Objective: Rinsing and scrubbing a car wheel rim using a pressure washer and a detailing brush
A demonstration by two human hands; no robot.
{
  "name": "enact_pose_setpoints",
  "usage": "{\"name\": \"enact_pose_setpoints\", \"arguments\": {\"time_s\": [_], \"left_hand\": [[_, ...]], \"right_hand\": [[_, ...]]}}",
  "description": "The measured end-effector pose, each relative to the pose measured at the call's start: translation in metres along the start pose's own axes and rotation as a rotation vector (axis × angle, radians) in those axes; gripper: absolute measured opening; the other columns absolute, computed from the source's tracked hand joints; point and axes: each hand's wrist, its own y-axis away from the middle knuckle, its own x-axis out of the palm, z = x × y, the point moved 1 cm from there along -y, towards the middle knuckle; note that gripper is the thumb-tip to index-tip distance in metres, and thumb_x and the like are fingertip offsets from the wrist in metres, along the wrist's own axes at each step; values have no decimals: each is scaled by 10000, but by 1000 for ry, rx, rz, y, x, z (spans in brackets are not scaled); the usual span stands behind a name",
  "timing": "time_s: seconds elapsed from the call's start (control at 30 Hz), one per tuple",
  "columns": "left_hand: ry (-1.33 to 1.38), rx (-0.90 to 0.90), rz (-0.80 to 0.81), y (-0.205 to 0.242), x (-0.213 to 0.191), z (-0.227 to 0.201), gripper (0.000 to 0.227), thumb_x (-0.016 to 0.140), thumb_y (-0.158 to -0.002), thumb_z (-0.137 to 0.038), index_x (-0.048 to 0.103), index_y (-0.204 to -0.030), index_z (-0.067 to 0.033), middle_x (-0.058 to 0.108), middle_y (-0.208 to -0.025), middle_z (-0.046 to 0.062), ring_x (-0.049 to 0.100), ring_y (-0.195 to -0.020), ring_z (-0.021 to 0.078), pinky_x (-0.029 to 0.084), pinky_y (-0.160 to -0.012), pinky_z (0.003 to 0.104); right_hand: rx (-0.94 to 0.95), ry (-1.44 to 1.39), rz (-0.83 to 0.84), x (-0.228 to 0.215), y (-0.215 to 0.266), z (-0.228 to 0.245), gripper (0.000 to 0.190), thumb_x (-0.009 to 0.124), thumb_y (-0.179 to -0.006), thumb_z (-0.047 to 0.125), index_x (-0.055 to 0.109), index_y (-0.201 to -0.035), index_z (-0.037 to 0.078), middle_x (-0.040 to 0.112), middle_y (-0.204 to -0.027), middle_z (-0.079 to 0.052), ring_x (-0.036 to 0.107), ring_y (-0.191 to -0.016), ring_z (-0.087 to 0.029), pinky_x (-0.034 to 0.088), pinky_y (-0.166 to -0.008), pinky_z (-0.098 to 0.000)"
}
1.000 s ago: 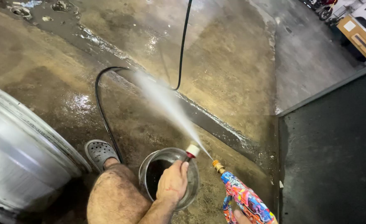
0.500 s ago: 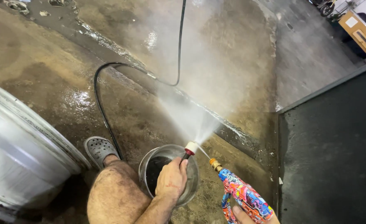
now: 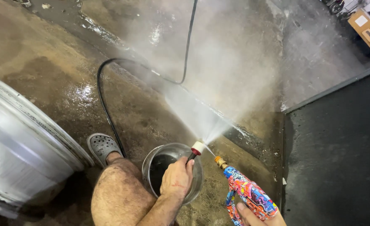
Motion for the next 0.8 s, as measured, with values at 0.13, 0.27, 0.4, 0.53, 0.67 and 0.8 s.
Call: {"name": "enact_pose_setpoints", "arguments": {"time_s": [0.13,0.27,0.4,0.53,0.67,0.8], "left_hand": [[-18,-5,-17,-2,1,1,373,440,-1150,-477,676,-1201,-193,787,-982,116,754,-912,345,568,-769,529],[-40,3,-15,-3,2,3,375,442,-1148,-478,671,-1291,-217,789,-1022,113,761,-961,341,607,-815,519],[-35,-9,3,1,-1,-1,368,447,-1161,-474,670,-1302,-218,789,-986,61,764,-914,258,625,-781,454],[-35,32,-8,-7,6,7,377,445,-1159,-469,685,-1248,-192,795,-981,93,766,-912,296,613,-797,495],[-60,50,-20,-9,9,8,387,452,-1152,-475,692,-1229,-181,797,-1022,129,768,-938,351,605,-814,532],[-43,50,-24,-6,7,6,390,455,-1152,-467,697,-1215,-169,799,-1026,127,769,-955,342,611,-838,526]], "right_hand": [[13,33,-4,4,3,16,709,837,-821,-72,756,-1498,124,627,-653,-98,488,-476,-197,426,-449,-369],[20,156,20,8,6,30,727,843,-830,-62,735,-1519,144,554,-596,-101,475,-469,-215,406,-448,-382],[11,258,70,4,2,33,769,846,-840,-31,688,-1565,167,590,-555,-146,525,-458,-243,432,-451,-398],[-62,302,145,-2,-6,30,625,850,-848,5,759,-1458,108,590,-514,-118,521,-433,-214,422,-431,-379],[-45,411,137,-1,-5,35,517,843,-873,67,788,-1385,116,626,-470,-157,543,-396,-226,457,-429,-381],[-10,354,138,1,-3,35,715,806,-881,17,639,-1554,188,598,-483,-194,522,-402,-251,488,-419,-415]]}}
